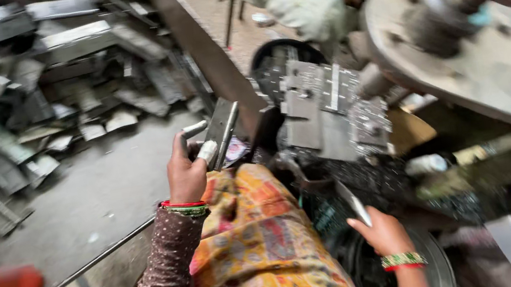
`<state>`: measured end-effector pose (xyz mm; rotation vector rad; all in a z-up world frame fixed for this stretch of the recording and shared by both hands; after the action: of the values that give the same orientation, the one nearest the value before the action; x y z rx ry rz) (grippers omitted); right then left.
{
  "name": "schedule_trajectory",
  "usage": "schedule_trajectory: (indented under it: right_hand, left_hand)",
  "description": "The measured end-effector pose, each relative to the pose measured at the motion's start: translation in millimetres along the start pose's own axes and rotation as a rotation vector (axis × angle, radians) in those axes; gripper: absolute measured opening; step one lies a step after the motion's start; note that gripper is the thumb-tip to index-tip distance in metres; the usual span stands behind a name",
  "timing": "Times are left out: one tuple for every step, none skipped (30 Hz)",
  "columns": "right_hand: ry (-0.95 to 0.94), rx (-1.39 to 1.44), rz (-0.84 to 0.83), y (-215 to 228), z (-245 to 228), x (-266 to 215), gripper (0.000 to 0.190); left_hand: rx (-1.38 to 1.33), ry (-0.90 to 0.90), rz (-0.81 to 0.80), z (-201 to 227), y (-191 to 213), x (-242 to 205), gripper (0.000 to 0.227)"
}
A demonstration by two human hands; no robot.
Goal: The person sits on the floor and repeatedly picks up small metal parts from a bin, places them on a grinding machine, and operates the machine to grind the parts. The person handles the parts one at a time and returns them to the bin after grinding.
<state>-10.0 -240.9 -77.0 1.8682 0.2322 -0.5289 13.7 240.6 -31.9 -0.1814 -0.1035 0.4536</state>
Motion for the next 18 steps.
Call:
schedule_trajectory:
  right_hand:
    - [0.026,-0.011,0.007,-0.1,-5.7,0.4,0.050]
    - [0.051,-0.022,0.014,0.7,-9.2,-3.5,0.048]
    - [0.107,-0.068,0.059,4.8,-15.7,-5.6,0.049]
    - [0.162,-0.115,0.104,7.9,-22.5,-7.8,0.049]
    - [0.219,-0.164,0.148,10.9,-28.6,-10.1,0.050]
    - [0.203,-0.147,0.140,9.9,-29.4,-11.8,0.050]
    - [0.193,-0.134,0.133,9.3,-28.6,-13.1,0.049]
    - [0.183,-0.120,0.127,8.5,-26.1,-16.1,0.049]
    - [0.188,-0.125,0.128,9.2,-25.2,-17.3,0.049]
    - [0.193,-0.131,0.129,10.0,-24.9,-17.1,0.048]
    - [0.200,-0.136,0.125,9.1,-25.8,-16.0,0.047]
    - [0.187,-0.136,0.112,8.1,-25.9,-14.0,0.048]
    - [0.174,-0.137,0.093,6.3,-25.5,-13.5,0.048]
    - [0.162,-0.139,0.074,4.3,-25.6,-13.4,0.049]
    - [0.176,-0.132,0.093,5.8,-26.9,-13.5,0.049]
    - [0.190,-0.125,0.113,7.2,-28.4,-13.6,0.049]
    - [0.203,-0.122,0.131,8.4,-28.5,-14.4,0.049]
    - [0.214,-0.122,0.143,9.5,-27.8,-14.6,0.048]
  left_hand:
    - [0.031,-0.044,-0.056,18.5,-20.0,-2.7,0.043]
    - [0.112,-0.053,-0.102,30.8,-43.4,-4.5,0.043]
    - [0.196,-0.068,-0.136,39.3,-68.3,-5.3,0.042]
    - [0.279,-0.084,-0.170,44.3,-92.5,-6.1,0.042]
    - [0.554,-0.113,-0.213,45.0,-116.8,-6.1,0.041]
    - [0.829,-0.145,-0.254,42.2,-140.9,-6.3,0.040]
    - [1.102,-0.182,-0.283,36.9,-162.3,-7.8,0.040]
    - [1.150,-0.352,-0.264,39.5,-181.7,-15.7,0.043]
    - [1.192,-0.525,-0.239,41.3,-198.6,-27.8,0.050]
    - [1.227,-0.698,-0.211,42.3,-212.4,-41.8,0.060]
    - [1.243,-0.698,-0.246,34.8,-220.3,-53.0,0.058]
    - [1.259,-0.698,-0.280,27.4,-227.4,-65.2,0.056]
    - [1.278,-0.692,-0.314,20.2,-232.6,-77.3,0.054]
    - [1.327,-0.710,-0.332,14.3,-237.8,-88.6,0.050]
    - [1.375,-0.726,-0.346,9.2,-243.4,-96.3,0.045]
    - [1.422,-0.742,-0.361,4.8,-248.0,-98.0,0.042]
    - [1.403,-0.740,-0.368,2.1,-252.3,-97.3,0.041]
    - [1.384,-0.739,-0.374,-0.2,-257.3,-93.4,0.041]
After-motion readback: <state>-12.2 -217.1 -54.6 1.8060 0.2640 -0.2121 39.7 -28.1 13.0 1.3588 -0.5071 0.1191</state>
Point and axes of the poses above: each hand's wrist, its own x-axis towards the middle knuckle, its own y-axis out of the back of the hand, z = x × y, the point moved 6 cm from there along x, towards the middle knuckle, and after that the axes turned 2 degrees about y, right-handed, at the moved point
